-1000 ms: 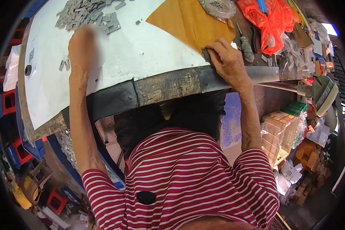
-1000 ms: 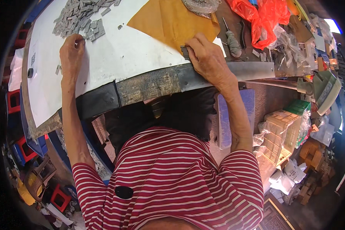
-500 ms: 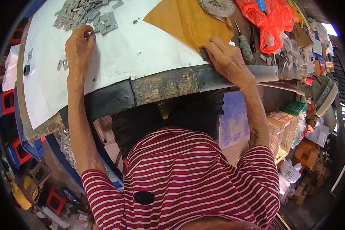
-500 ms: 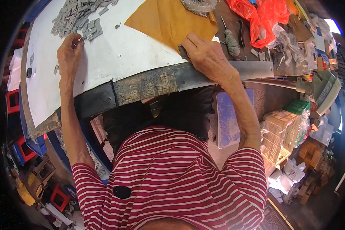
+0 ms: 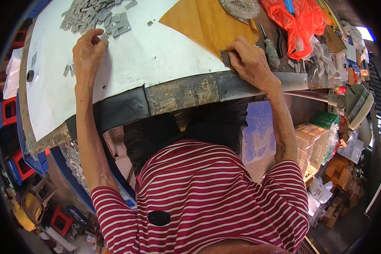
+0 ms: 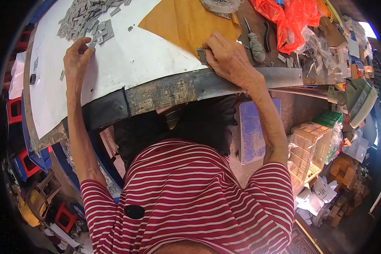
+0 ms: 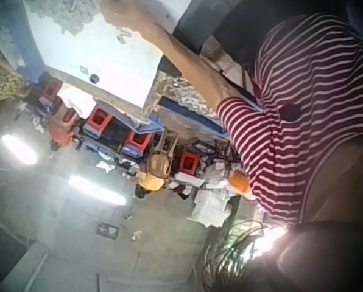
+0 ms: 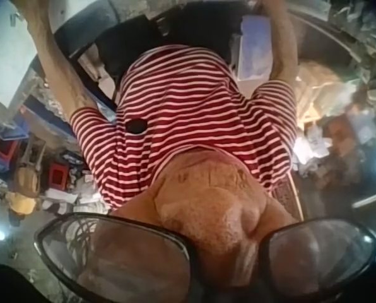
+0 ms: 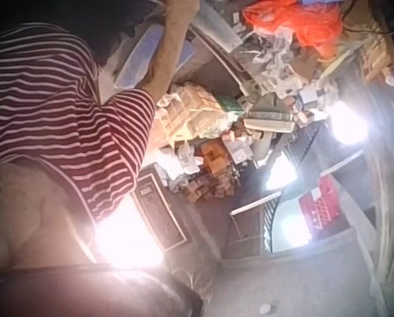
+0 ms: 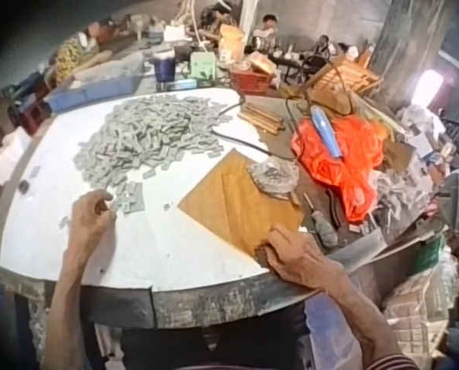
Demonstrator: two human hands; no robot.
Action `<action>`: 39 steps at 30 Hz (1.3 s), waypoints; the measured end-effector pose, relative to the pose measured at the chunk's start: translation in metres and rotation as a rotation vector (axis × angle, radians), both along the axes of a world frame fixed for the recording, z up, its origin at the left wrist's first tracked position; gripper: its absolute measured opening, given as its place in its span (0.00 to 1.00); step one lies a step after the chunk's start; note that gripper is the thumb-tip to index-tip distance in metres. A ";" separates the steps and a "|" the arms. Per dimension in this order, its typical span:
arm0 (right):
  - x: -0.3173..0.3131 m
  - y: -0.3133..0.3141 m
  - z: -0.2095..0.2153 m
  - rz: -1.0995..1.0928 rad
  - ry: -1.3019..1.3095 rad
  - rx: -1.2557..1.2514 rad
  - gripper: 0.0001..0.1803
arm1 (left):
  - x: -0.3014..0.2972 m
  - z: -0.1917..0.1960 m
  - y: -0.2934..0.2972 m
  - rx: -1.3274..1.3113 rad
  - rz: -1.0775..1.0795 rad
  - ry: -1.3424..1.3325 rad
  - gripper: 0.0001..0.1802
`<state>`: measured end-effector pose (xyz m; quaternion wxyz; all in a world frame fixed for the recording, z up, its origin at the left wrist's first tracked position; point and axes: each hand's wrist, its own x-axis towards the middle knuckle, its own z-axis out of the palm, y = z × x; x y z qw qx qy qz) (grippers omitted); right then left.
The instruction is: Manually assembling small metal components by picking and placing them at a workbench.
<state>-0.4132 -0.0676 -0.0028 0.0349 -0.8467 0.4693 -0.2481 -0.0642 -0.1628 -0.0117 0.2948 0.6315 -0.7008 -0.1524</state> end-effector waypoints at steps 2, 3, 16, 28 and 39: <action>-0.002 0.001 0.001 0.006 -0.038 0.031 0.05 | -0.001 0.001 0.002 0.025 -0.002 0.026 0.12; -0.003 0.003 0.001 -0.041 -0.140 0.151 0.04 | 0.000 0.001 0.003 0.024 0.000 0.024 0.12; -0.002 0.010 0.032 -0.218 -1.272 1.121 0.04 | -0.010 0.027 0.038 -0.017 -0.017 0.522 0.09; 0.049 0.021 0.033 -0.060 -1.259 1.056 0.08 | -0.056 0.034 0.096 0.220 -0.120 1.187 0.06; 0.103 0.017 0.031 -0.004 -1.218 1.060 0.06 | -0.077 0.024 0.113 0.327 -0.095 1.302 0.09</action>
